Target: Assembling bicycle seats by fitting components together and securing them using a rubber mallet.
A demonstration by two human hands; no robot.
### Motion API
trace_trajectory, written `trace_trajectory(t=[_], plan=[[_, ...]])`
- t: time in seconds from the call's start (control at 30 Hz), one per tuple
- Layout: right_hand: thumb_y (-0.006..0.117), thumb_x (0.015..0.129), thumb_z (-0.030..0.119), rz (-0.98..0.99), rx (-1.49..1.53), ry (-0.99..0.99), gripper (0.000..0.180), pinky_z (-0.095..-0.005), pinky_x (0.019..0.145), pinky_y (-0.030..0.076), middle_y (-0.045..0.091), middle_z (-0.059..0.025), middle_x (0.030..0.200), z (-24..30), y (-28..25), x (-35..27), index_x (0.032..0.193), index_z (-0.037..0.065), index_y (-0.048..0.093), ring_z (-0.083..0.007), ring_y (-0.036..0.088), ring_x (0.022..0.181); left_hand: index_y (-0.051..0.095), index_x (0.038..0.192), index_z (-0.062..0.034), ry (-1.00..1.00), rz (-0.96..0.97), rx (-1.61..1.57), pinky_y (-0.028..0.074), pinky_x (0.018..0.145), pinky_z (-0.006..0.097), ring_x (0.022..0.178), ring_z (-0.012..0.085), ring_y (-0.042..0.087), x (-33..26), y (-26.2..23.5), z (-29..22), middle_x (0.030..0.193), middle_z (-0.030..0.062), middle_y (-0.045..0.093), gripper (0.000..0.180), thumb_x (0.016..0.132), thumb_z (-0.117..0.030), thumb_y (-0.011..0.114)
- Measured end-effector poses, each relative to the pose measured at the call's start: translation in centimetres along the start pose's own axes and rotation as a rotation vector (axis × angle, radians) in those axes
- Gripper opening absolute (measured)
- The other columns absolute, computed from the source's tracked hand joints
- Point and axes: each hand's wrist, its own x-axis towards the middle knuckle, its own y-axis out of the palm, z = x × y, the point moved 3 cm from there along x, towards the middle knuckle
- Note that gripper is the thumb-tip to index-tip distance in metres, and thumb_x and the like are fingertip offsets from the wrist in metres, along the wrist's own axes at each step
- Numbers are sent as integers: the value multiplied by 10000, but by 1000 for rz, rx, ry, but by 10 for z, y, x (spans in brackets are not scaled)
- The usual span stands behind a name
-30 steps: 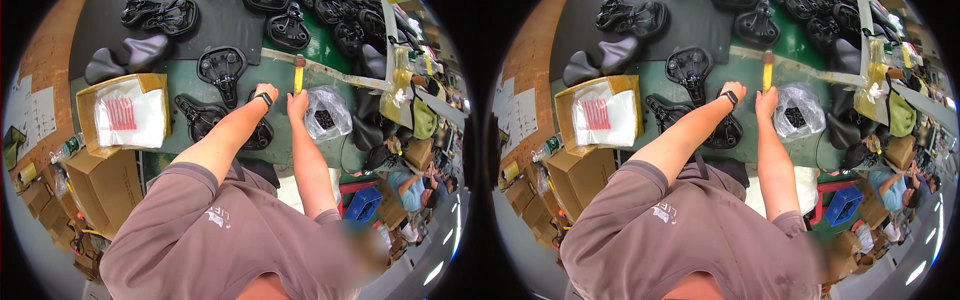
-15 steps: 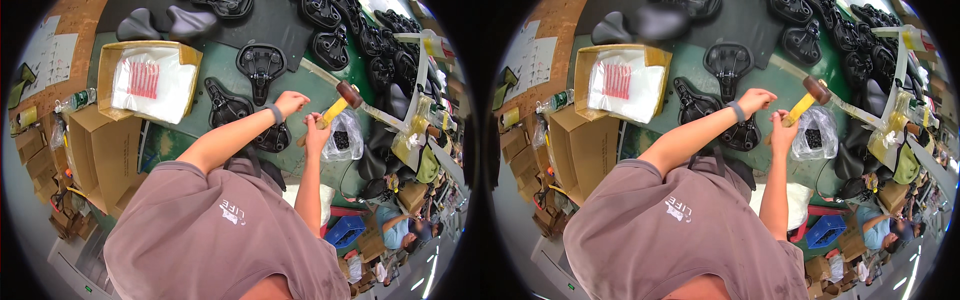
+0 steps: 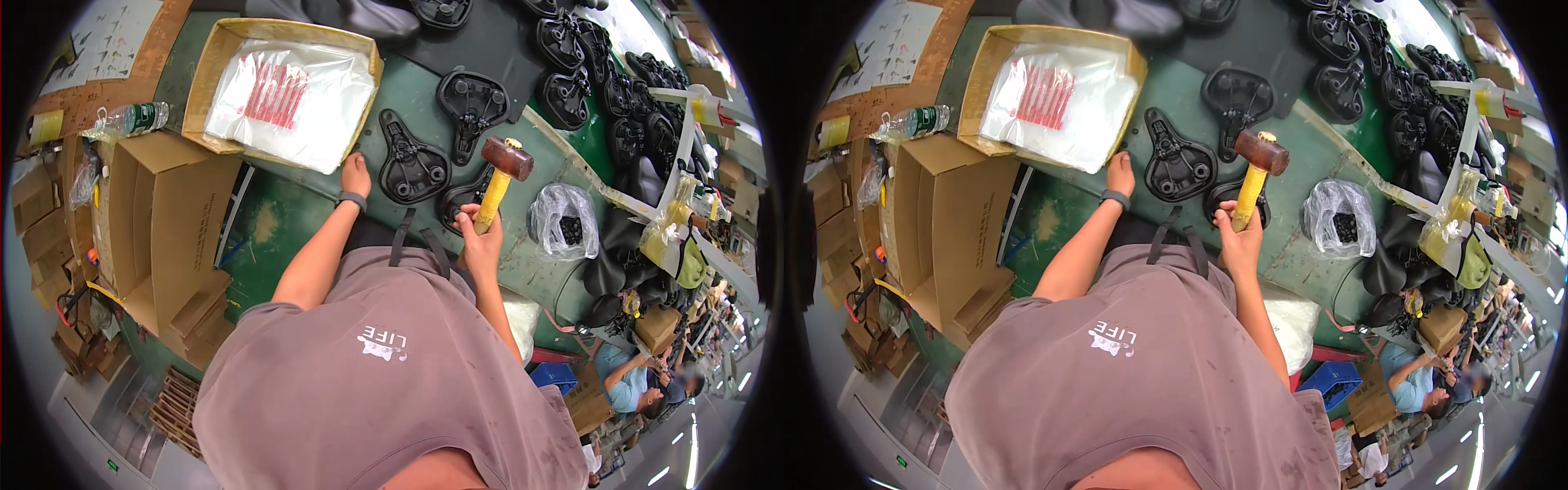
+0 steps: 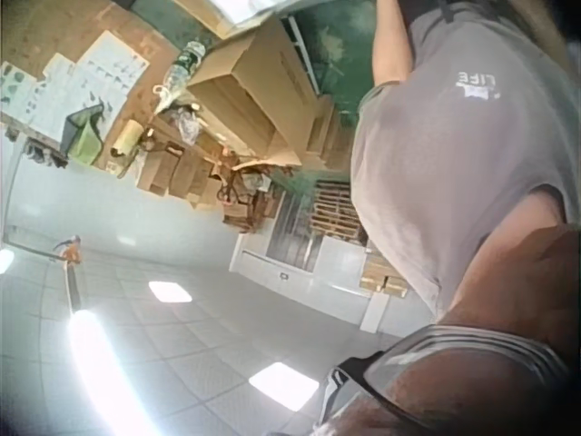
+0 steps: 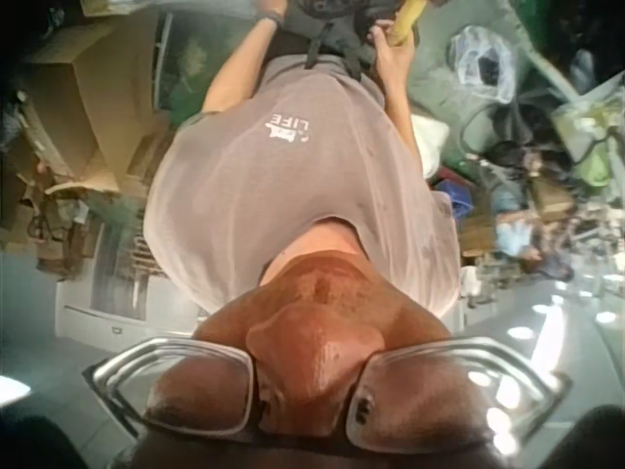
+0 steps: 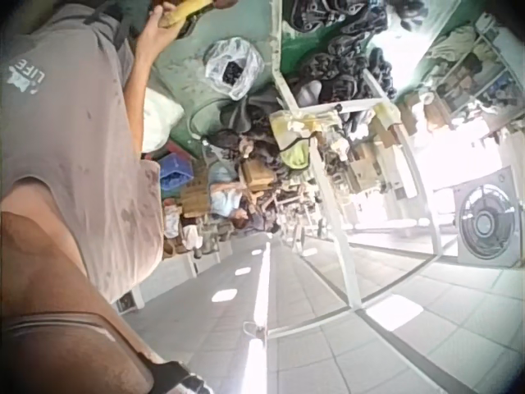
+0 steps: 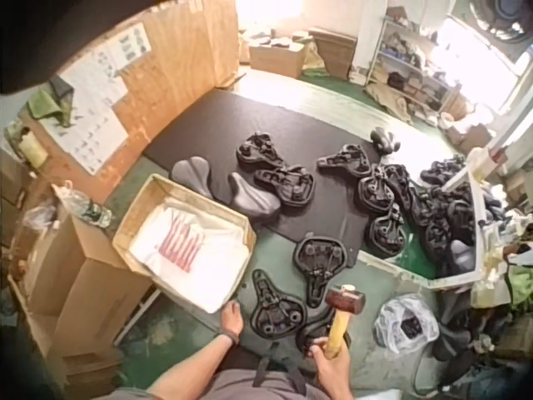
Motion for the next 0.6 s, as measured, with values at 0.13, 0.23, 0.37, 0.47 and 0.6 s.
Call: trace_trajectory(t=[0.13,0.23,0.37,0.47,0.6], plan=[[761,1048,24,-66,-75,37,191,-304,829,628,719,-55,1065,-28,-8,-10,1205,-18,659,-133,715,908,720,1411,-127,135,-75,375,584,919,578,1102,478,747,-1,-4,-13,1203,241,797,349,1162,-277,527],[760,1053,35,-112,-88,48,183,-316,825,625,721,-62,1046,-35,-16,-34,1198,-18,661,-144,714,890,727,1410,-171,232,31,424,587,907,597,1078,472,753,-2,-28,-21,1198,203,807,334,1142,-239,538],[754,1059,31,-121,-85,63,168,-331,827,631,725,-75,1062,-42,-9,-47,1188,-21,659,-157,720,894,698,1406,-96,210,-237,368,587,931,585,1099,475,745,9,-31,4,1198,219,801,330,1141,-228,552],[745,1062,23,-129,-79,56,170,-335,825,636,723,-79,1066,-54,-5,-58,1196,-23,651,-161,726,901,639,1382,-56,141,-244,374,586,897,592,1075,481,746,10,-12,-20,1160,243,795,329,1142,-275,583],[746,1062,26,-161,-23,139,172,-340,822,646,716,-74,1067,-67,-3,-72,1197,-19,649,-169,737,912,553,1266,-59,114,-64,572,587,803,611,994,482,757,28,2,-66,1084,261,783,362,1113,-368,661]])
